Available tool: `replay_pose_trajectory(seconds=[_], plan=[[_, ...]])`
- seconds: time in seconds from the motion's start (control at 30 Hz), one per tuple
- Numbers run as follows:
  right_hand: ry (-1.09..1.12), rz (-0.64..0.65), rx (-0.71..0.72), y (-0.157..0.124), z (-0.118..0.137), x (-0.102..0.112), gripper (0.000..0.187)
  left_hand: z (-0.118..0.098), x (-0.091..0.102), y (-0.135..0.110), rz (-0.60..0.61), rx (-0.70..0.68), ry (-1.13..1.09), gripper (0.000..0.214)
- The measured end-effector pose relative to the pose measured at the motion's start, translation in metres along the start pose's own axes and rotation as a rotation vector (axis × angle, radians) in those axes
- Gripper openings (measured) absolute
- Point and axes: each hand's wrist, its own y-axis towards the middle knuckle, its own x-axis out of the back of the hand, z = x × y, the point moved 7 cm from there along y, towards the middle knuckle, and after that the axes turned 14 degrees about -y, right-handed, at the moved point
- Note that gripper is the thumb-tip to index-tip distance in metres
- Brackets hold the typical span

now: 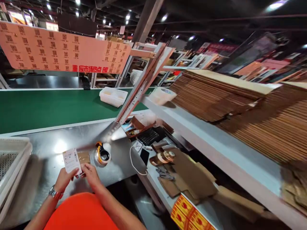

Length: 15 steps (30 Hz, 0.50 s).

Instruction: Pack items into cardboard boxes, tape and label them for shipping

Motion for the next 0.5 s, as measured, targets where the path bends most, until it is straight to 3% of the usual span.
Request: replay_pose_trajectory(seconds=[0.2,0.5], plan=[[0.261,-0.097,-0.132,-0.030,0.002,-0.006,0.063,-0.013,0.011,0.008,0.027,-0.030,-0.042,0.044],[0.324,-0.223,-0.135,-0.050,-0.007,-0.016,0.058,-0.003,0.003,0.003,0.125,0.027,-0.094,0.051]])
